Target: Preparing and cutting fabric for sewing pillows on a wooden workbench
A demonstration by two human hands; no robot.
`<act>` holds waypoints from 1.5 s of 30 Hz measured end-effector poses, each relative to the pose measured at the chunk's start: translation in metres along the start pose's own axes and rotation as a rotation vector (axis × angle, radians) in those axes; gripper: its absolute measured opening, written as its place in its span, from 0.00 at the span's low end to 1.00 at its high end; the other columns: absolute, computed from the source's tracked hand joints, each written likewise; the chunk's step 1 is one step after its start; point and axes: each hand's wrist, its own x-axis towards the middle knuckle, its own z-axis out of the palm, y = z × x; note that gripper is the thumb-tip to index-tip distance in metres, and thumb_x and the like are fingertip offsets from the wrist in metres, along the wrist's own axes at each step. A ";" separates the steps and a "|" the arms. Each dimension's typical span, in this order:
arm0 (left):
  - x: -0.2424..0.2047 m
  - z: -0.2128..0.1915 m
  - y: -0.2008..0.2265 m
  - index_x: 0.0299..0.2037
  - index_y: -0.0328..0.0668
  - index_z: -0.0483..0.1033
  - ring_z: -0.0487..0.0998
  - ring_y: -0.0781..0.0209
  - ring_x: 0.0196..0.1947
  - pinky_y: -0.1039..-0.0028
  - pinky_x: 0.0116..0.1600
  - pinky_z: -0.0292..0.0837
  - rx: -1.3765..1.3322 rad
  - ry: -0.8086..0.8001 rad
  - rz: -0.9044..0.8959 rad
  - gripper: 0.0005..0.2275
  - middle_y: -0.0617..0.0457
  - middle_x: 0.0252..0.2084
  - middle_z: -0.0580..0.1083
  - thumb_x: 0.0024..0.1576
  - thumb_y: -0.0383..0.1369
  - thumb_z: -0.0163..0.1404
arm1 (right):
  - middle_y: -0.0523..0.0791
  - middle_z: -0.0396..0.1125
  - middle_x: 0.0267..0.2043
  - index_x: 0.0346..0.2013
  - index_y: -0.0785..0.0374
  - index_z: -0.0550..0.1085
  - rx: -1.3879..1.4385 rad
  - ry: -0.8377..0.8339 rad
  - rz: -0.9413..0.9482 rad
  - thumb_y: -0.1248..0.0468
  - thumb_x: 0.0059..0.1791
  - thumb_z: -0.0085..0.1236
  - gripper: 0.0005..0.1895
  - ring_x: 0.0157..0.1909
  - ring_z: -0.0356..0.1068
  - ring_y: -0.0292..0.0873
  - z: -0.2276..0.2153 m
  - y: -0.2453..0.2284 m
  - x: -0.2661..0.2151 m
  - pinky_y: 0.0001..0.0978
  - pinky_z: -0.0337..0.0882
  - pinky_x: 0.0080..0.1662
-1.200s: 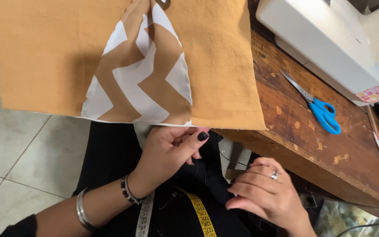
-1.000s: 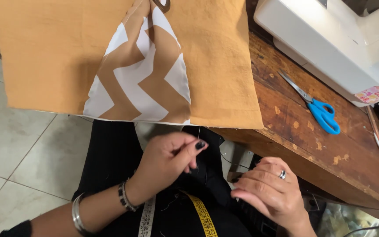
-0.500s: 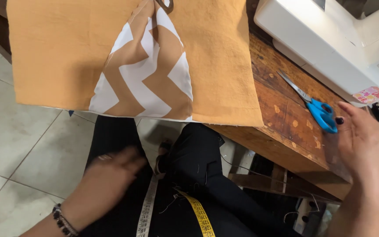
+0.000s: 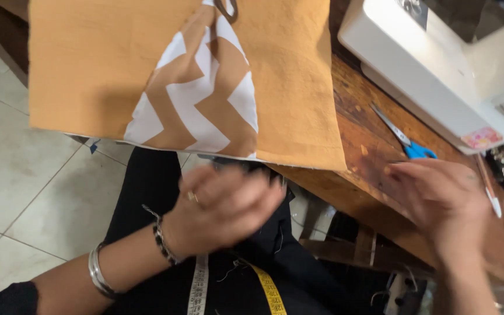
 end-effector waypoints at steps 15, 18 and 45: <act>0.006 0.022 -0.019 0.46 0.57 0.88 0.62 0.55 0.73 0.34 0.73 0.46 0.210 -0.099 0.018 0.04 0.61 0.70 0.67 0.74 0.35 0.60 | 0.42 0.75 0.42 0.35 0.57 0.83 0.069 0.331 -0.448 0.64 0.49 0.70 0.02 0.44 0.74 0.44 0.079 -0.110 0.052 0.48 0.53 0.63; 0.004 0.025 -0.020 0.49 0.59 0.89 0.60 0.55 0.75 0.34 0.74 0.46 0.254 -0.109 0.015 0.04 0.61 0.74 0.63 0.76 0.39 0.61 | 0.42 0.76 0.40 0.33 0.56 0.82 0.005 0.330 -0.493 0.65 0.49 0.70 0.03 0.39 0.75 0.43 0.076 -0.114 0.058 0.47 0.55 0.59; 0.014 0.023 -0.026 0.49 0.53 0.87 0.59 0.58 0.75 0.37 0.75 0.43 0.165 -0.148 0.009 0.07 0.63 0.66 0.70 0.74 0.32 0.53 | 0.45 0.77 0.43 0.38 0.58 0.83 -0.057 0.336 -0.475 0.68 0.49 0.73 0.05 0.40 0.75 0.43 0.080 -0.112 0.047 0.46 0.58 0.51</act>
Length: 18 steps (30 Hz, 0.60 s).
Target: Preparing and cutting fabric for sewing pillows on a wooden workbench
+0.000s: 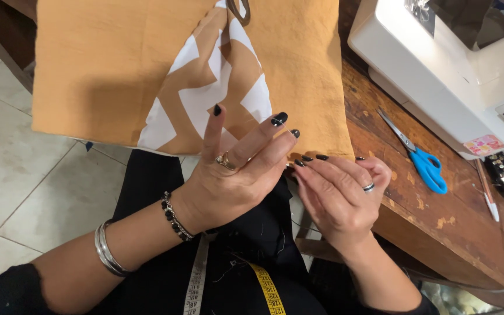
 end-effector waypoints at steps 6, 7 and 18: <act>0.003 0.000 -0.001 0.47 0.54 0.86 0.60 0.59 0.74 0.37 0.74 0.48 0.027 -0.003 0.018 0.08 0.63 0.64 0.70 0.74 0.33 0.52 | 0.39 0.76 0.40 0.32 0.55 0.80 -0.115 0.030 -0.035 0.65 0.51 0.69 0.04 0.38 0.74 0.40 0.008 -0.001 0.012 0.44 0.57 0.47; 0.003 0.000 -0.001 0.47 0.54 0.86 0.60 0.59 0.74 0.37 0.74 0.48 0.023 -0.004 0.019 0.08 0.63 0.64 0.70 0.74 0.33 0.52 | 0.39 0.76 0.40 0.32 0.55 0.80 -0.116 0.028 -0.031 0.65 0.51 0.69 0.04 0.38 0.74 0.40 0.006 -0.001 0.012 0.44 0.57 0.47; 0.000 0.004 -0.003 0.41 0.53 0.86 0.61 0.57 0.75 0.35 0.74 0.45 -0.081 -0.003 0.020 0.12 0.62 0.66 0.71 0.72 0.27 0.50 | 0.42 0.75 0.36 0.30 0.56 0.79 0.244 -0.106 -0.005 0.56 0.47 0.67 0.08 0.40 0.75 0.45 -0.024 -0.003 -0.013 0.46 0.58 0.53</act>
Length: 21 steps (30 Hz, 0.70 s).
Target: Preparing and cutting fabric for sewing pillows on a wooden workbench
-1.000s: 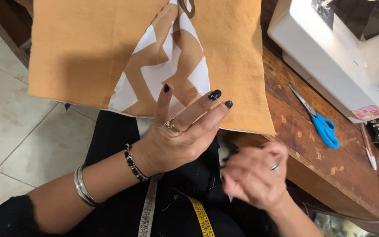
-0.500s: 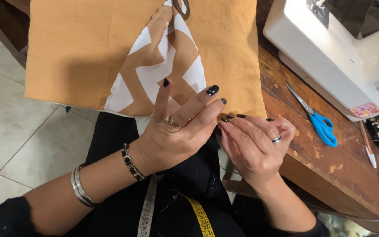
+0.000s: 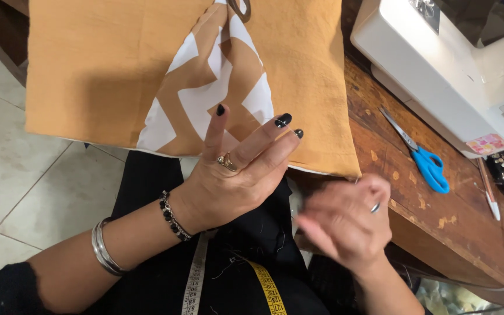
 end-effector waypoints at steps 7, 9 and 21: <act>0.002 -0.003 0.001 0.49 0.55 0.87 0.59 0.60 0.75 0.39 0.75 0.44 0.073 -0.006 -0.008 0.07 0.62 0.67 0.69 0.73 0.33 0.54 | 0.45 0.75 0.42 0.36 0.61 0.82 -0.181 0.090 0.095 0.68 0.49 0.70 0.03 0.41 0.74 0.46 0.015 0.004 0.019 0.44 0.57 0.53; 0.004 -0.005 0.002 0.46 0.55 0.87 0.61 0.60 0.74 0.38 0.74 0.48 0.053 0.003 -0.005 0.07 0.61 0.66 0.70 0.74 0.33 0.54 | 0.42 0.77 0.43 0.35 0.60 0.82 -0.293 0.110 0.030 0.66 0.50 0.73 0.04 0.42 0.75 0.41 0.021 0.006 0.020 0.45 0.57 0.50; 0.004 -0.006 0.003 0.50 0.55 0.87 0.57 0.55 0.75 0.33 0.70 0.52 0.075 -0.029 0.009 0.02 0.56 0.70 0.67 0.72 0.36 0.61 | 0.49 0.74 0.36 0.28 0.63 0.77 -0.199 0.247 0.250 0.72 0.50 0.66 0.08 0.40 0.73 0.52 0.003 0.016 -0.002 0.46 0.60 0.56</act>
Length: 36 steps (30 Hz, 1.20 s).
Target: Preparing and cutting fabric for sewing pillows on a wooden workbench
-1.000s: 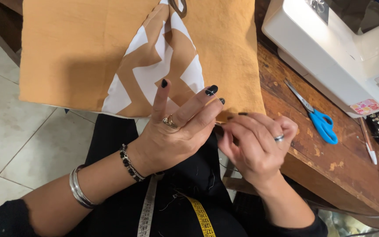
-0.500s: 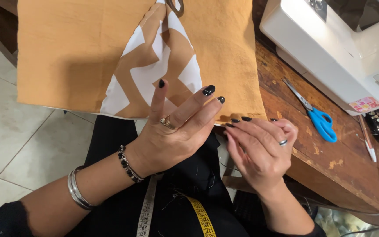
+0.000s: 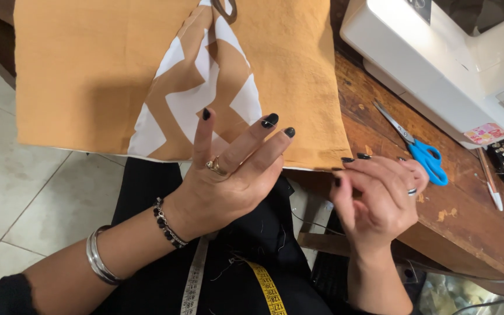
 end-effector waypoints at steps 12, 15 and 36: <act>0.013 0.012 0.009 0.48 0.50 0.86 0.64 0.58 0.72 0.35 0.72 0.47 -0.103 0.019 0.020 0.02 0.57 0.67 0.69 0.72 0.30 0.60 | 0.44 0.74 0.47 0.41 0.57 0.82 0.030 -0.218 0.022 0.66 0.51 0.69 0.05 0.48 0.73 0.45 0.010 0.005 -0.002 0.49 0.53 0.66; 0.008 0.018 0.009 0.45 0.50 0.86 0.64 0.56 0.73 0.32 0.72 0.47 -0.142 0.010 0.027 0.02 0.56 0.70 0.65 0.71 0.29 0.63 | 0.42 0.75 0.47 0.42 0.54 0.82 0.022 -0.230 0.031 0.63 0.52 0.67 0.04 0.47 0.74 0.43 0.012 0.012 -0.006 0.48 0.52 0.66; 0.005 0.014 0.010 0.40 0.52 0.85 0.61 0.55 0.73 0.27 0.68 0.49 -0.105 -0.020 0.072 0.07 0.58 0.69 0.68 0.72 0.36 0.63 | 0.41 0.76 0.43 0.38 0.55 0.82 0.131 -0.212 0.063 0.64 0.52 0.64 0.02 0.46 0.75 0.42 0.002 0.009 0.001 0.49 0.54 0.66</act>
